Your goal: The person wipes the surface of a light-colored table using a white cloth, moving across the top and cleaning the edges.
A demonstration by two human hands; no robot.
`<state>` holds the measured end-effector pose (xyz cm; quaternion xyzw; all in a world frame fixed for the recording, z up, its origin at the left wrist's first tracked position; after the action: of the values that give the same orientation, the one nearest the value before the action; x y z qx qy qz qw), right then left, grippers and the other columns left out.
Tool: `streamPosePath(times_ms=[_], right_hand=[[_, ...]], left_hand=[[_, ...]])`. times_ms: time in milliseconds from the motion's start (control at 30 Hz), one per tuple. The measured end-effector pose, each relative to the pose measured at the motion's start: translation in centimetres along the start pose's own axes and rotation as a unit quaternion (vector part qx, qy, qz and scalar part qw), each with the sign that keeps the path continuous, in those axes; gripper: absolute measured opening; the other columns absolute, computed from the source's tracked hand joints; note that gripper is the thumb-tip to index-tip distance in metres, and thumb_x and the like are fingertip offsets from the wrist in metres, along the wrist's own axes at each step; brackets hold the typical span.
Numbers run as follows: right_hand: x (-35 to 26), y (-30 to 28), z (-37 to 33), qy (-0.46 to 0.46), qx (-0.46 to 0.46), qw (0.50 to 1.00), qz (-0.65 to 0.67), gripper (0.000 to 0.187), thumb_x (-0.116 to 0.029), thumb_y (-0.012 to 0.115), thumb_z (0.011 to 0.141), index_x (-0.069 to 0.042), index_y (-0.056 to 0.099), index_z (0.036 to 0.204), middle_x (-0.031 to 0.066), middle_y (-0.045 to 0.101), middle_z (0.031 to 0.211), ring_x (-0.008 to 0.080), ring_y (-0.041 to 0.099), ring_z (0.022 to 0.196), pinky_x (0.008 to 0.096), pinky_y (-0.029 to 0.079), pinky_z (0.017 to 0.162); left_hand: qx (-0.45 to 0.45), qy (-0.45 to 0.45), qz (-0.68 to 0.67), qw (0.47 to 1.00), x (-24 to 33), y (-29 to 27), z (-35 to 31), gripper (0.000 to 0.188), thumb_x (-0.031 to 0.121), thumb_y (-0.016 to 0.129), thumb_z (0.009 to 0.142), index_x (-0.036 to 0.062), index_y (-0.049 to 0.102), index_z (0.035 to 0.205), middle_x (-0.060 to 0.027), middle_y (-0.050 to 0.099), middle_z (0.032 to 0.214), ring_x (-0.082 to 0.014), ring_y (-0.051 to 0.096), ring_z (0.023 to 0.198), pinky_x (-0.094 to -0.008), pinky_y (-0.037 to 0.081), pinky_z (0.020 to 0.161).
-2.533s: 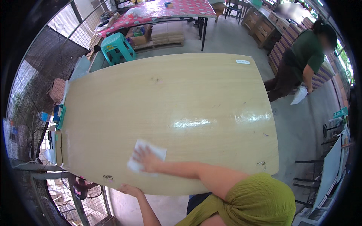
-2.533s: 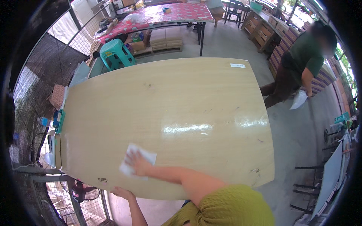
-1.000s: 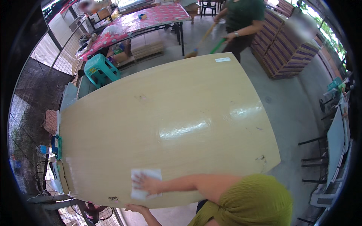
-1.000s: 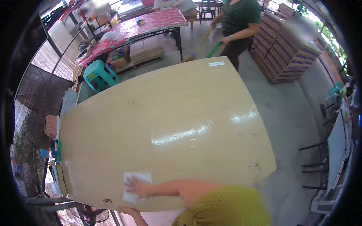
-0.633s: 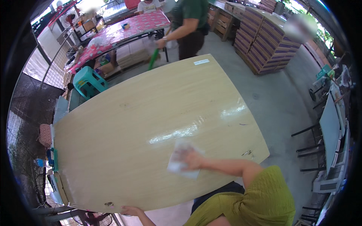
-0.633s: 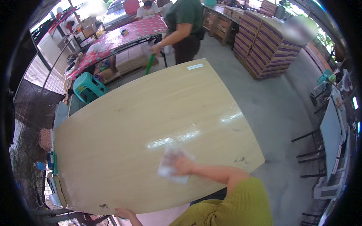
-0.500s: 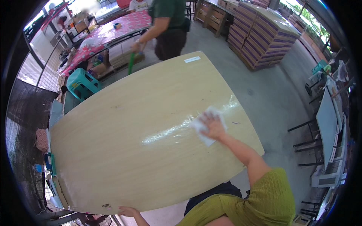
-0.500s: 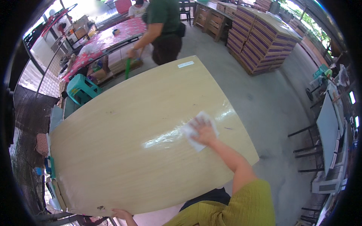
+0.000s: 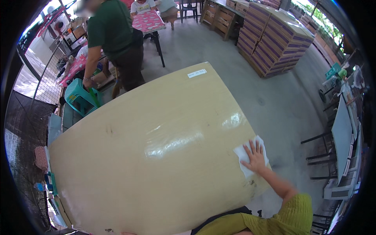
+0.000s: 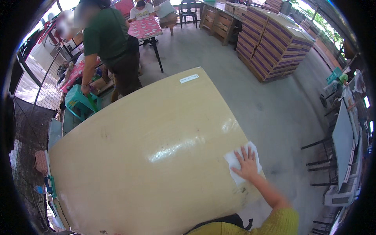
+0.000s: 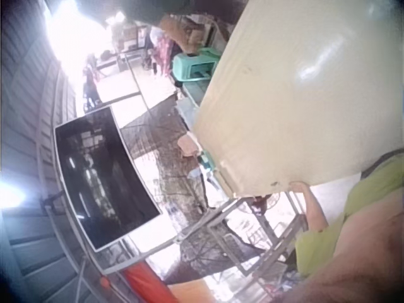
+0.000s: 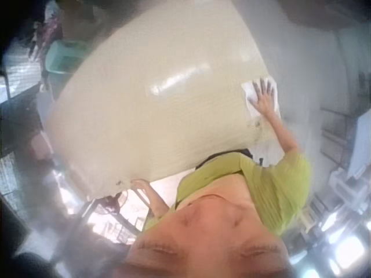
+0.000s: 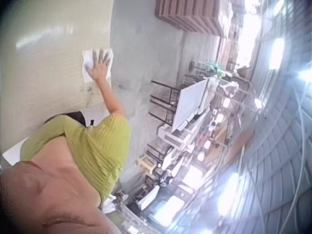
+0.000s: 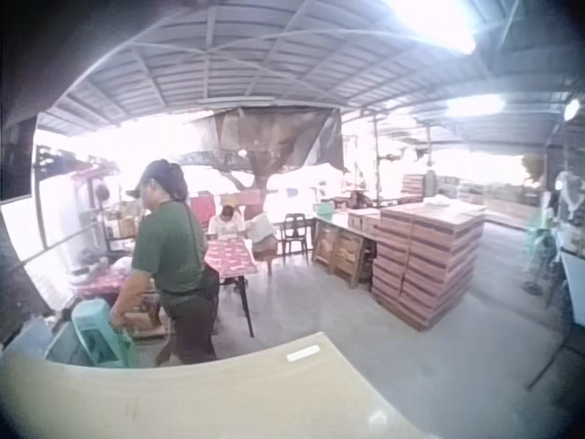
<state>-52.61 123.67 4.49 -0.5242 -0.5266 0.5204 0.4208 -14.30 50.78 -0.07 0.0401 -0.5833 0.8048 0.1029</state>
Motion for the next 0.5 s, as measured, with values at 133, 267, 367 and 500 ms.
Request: streamPosePath(times_ms=[133, 267, 367, 500], right_hand=[[-1.5, -1.0, 18.0, -0.021, 0.033, 0.999, 0.002, 0.079, -0.064, 0.055, 0.084, -0.026, 0.033, 0.151, 0.0137, 0.015, 0.161, 0.0465, 0.011, 0.146, 0.0633, 0.018, 0.112], [-2.2, -0.6, 33.5, -0.026, 0.076, 0.996, -0.029, 0.076, -0.065, 0.046, 0.089, -0.026, 0.030, 0.152, 0.0123, 0.018, 0.160, 0.0438, 0.013, 0.146, 0.0608, 0.020, 0.113], [-4.1, -1.6, 41.1, 0.005, 0.108, 0.994, -0.014, 0.076, -0.066, 0.045, 0.090, -0.026, 0.029, 0.152, 0.0117, 0.020, 0.160, 0.0419, 0.014, 0.146, 0.0596, 0.020, 0.114], [-5.6, -1.5, 43.7, 0.027, 0.121, 0.992, -0.007, 0.078, -0.064, 0.045, 0.090, -0.021, 0.028, 0.153, 0.0147, 0.019, 0.160, 0.0415, 0.015, 0.146, 0.0588, 0.019, 0.114]], left_hand=[[-0.008, -0.022, 0.042, 0.999, 2.3, -2.0, -0.8, 0.049, 0.033, 0.036, 0.103, -0.0085, 0.042, 0.128, -0.0285, 0.056, 0.119, -0.0399, 0.059, 0.103, -0.0472, 0.051, 0.087], [-0.018, -0.033, 0.071, 0.997, 4.7, -2.0, -1.1, 0.052, 0.035, 0.037, 0.103, -0.0090, 0.039, 0.130, -0.0299, 0.055, 0.120, -0.0400, 0.060, 0.103, -0.0471, 0.052, 0.086], [-0.009, -0.048, 0.088, 0.995, 5.5, -2.4, -1.0, 0.054, 0.036, 0.038, 0.102, -0.0094, 0.037, 0.132, -0.0309, 0.054, 0.120, -0.0401, 0.060, 0.103, -0.0470, 0.052, 0.085], [-0.020, -0.074, 0.046, 0.996, 5.7, -1.6, 0.2, 0.058, 0.038, 0.039, 0.102, -0.0099, 0.034, 0.134, -0.0323, 0.054, 0.121, -0.0402, 0.061, 0.103, -0.0469, 0.053, 0.084]])
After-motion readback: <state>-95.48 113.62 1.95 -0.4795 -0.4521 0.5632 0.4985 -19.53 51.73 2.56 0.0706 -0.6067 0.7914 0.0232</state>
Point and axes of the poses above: each hand's wrist, its own z-axis towards the middle knuckle, its own y-axis out of the palm, x = y × z, the point moved 4 cm from there along z, towards the middle knuckle
